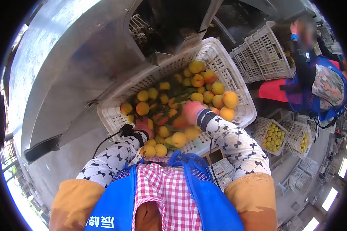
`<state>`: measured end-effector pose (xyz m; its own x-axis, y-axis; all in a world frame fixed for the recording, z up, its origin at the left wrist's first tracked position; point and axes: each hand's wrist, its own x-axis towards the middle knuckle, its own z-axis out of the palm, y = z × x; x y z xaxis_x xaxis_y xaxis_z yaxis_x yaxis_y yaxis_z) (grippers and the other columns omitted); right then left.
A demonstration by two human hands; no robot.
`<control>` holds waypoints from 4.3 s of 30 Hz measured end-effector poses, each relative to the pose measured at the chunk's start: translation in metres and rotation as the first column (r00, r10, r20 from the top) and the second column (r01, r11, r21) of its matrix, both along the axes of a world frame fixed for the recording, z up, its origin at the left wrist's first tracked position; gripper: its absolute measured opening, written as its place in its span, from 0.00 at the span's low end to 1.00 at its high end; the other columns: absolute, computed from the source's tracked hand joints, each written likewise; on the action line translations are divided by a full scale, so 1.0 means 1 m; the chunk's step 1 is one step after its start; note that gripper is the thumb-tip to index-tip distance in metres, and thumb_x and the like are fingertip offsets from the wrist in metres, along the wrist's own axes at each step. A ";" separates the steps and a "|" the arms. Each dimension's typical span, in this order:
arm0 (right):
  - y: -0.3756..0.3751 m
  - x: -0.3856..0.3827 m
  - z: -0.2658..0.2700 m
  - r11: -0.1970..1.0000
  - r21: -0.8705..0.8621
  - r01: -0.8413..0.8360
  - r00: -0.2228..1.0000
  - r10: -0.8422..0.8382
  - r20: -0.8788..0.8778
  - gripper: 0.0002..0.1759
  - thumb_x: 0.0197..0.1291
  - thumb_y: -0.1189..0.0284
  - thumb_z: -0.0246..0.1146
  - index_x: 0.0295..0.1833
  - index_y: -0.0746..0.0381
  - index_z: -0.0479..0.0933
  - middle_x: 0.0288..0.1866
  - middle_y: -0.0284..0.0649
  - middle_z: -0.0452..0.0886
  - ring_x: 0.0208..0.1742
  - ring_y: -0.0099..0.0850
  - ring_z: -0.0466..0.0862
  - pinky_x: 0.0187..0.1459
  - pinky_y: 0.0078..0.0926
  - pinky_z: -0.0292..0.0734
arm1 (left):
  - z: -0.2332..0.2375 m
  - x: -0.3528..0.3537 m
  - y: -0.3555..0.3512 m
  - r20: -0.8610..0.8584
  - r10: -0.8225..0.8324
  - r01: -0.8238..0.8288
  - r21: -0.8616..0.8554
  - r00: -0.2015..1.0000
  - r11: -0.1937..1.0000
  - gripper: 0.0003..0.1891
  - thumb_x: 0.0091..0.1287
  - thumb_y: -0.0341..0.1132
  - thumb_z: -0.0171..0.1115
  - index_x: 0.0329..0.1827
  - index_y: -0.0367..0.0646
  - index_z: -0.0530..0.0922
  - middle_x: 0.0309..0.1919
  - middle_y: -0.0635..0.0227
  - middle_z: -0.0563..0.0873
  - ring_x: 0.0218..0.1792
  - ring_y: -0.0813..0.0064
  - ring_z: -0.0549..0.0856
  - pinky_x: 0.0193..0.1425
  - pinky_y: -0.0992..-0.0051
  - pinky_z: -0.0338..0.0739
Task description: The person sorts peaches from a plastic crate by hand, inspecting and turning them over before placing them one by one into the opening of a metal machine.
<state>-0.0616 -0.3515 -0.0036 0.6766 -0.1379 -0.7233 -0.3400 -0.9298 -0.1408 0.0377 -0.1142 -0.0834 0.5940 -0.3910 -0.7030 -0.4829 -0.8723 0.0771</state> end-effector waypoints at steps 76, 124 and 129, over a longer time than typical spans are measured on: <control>0.021 0.024 0.159 0.815 0.534 0.225 0.314 -0.579 0.752 0.46 0.40 0.60 0.76 0.68 0.60 0.69 0.60 0.53 0.74 0.58 0.50 0.76 0.60 0.42 0.72 | 0.203 0.038 -0.094 -0.957 -0.277 -0.993 0.110 -0.093 -0.047 0.23 0.69 0.41 0.62 0.62 0.38 0.73 0.54 0.58 0.81 0.59 0.65 0.79 0.64 0.64 0.73; 0.002 0.018 0.107 0.888 0.459 0.005 0.456 -0.411 0.790 0.45 0.52 0.65 0.70 0.74 0.65 0.59 0.67 0.57 0.67 0.68 0.55 0.69 0.67 0.44 0.67 | 0.130 0.065 -0.100 -0.954 -0.244 -0.848 0.017 -0.172 0.530 0.27 0.61 0.47 0.72 0.58 0.42 0.76 0.47 0.66 0.84 0.49 0.72 0.84 0.53 0.71 0.81; -0.010 -0.004 0.149 0.725 0.672 0.150 0.451 -0.655 0.606 0.50 0.43 0.58 0.77 0.71 0.67 0.64 0.63 0.56 0.73 0.65 0.50 0.74 0.65 0.40 0.69 | 0.184 0.069 -0.119 -0.869 -0.494 -0.749 -0.339 0.019 0.569 0.27 0.61 0.42 0.71 0.61 0.40 0.75 0.51 0.67 0.82 0.50 0.76 0.82 0.55 0.74 0.78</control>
<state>-0.0661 -0.3616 0.1452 0.9208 -0.3898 0.0099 -0.1690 -0.4218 -0.8908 0.1069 -0.2327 0.1006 -0.1614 -0.9782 -0.1309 0.6955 -0.2069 0.6881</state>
